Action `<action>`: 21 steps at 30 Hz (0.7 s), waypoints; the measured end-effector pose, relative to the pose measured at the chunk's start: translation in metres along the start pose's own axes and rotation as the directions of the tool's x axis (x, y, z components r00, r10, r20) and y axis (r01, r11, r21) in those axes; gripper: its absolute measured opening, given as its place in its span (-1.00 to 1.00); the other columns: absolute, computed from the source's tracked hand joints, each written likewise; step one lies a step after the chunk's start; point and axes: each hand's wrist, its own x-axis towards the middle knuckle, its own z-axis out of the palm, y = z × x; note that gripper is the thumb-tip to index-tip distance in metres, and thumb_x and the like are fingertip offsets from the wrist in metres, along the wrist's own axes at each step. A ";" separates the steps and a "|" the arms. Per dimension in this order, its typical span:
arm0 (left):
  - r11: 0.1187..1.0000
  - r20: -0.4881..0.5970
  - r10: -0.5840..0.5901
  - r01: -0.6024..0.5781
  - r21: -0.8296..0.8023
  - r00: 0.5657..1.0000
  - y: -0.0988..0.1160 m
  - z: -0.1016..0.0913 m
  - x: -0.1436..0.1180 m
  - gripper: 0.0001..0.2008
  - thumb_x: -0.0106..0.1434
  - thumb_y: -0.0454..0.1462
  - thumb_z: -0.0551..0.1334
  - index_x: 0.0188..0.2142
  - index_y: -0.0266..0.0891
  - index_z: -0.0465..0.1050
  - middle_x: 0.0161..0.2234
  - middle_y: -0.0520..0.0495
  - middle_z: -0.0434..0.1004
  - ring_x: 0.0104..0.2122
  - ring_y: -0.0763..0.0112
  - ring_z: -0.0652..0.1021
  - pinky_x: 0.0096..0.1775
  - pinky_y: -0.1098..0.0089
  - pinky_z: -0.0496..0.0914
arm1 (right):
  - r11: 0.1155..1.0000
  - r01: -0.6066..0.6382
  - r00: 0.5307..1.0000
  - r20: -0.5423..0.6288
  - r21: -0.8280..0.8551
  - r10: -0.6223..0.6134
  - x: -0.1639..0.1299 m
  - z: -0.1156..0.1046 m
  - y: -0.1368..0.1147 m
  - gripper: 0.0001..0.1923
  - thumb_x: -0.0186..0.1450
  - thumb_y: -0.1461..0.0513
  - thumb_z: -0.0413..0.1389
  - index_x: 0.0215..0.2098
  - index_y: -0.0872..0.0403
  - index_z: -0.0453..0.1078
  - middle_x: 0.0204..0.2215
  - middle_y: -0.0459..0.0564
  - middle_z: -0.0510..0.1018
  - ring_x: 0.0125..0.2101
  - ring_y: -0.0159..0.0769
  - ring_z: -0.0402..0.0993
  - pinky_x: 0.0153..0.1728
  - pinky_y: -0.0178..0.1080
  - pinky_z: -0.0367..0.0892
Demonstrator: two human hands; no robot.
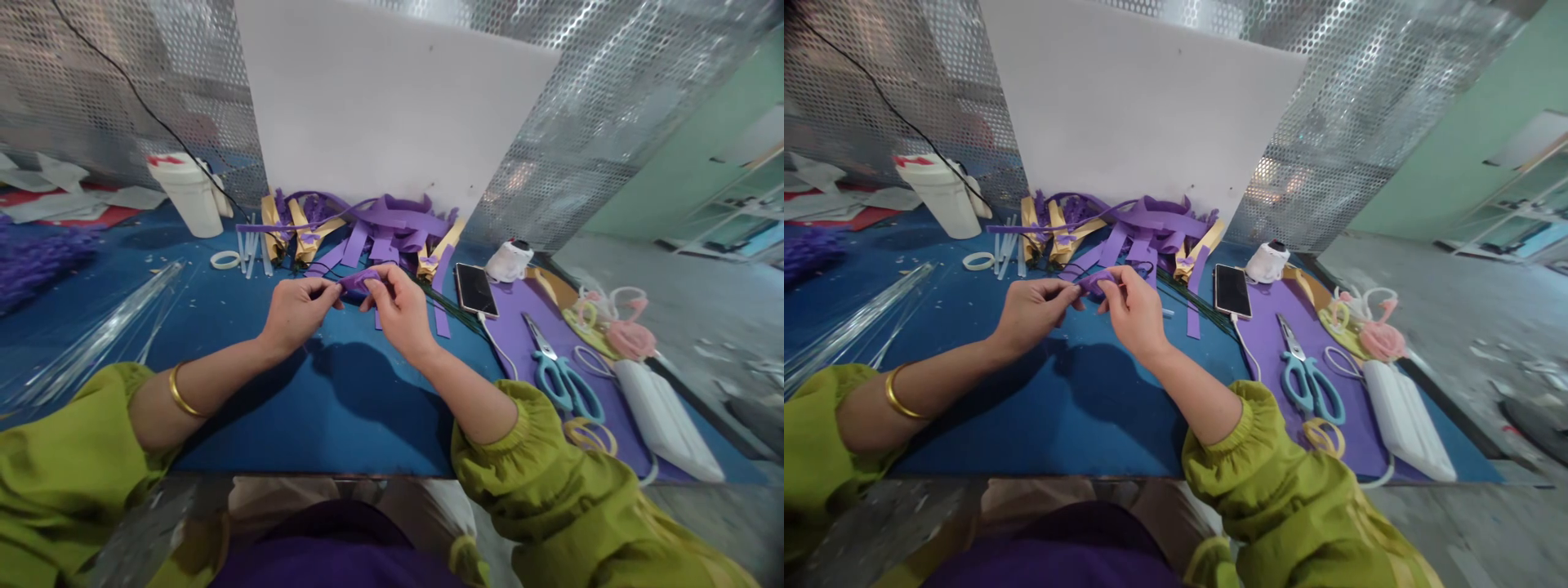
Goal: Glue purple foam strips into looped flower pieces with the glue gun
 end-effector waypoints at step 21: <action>0.999 -0.010 0.026 -0.025 0.032 1.000 -0.003 0.001 -0.001 -0.64 0.28 -0.10 0.16 -0.50 -0.25 0.56 -0.72 0.08 0.30 -0.65 0.50 0.31 -0.52 0.44 0.16 | 0.983 -0.055 0.998 0.039 0.173 0.049 -0.005 0.007 -0.011 -0.89 0.30 0.20 0.14 -0.23 0.03 0.47 -0.46 -0.15 0.56 -0.52 -0.41 0.49 -0.41 -0.30 0.41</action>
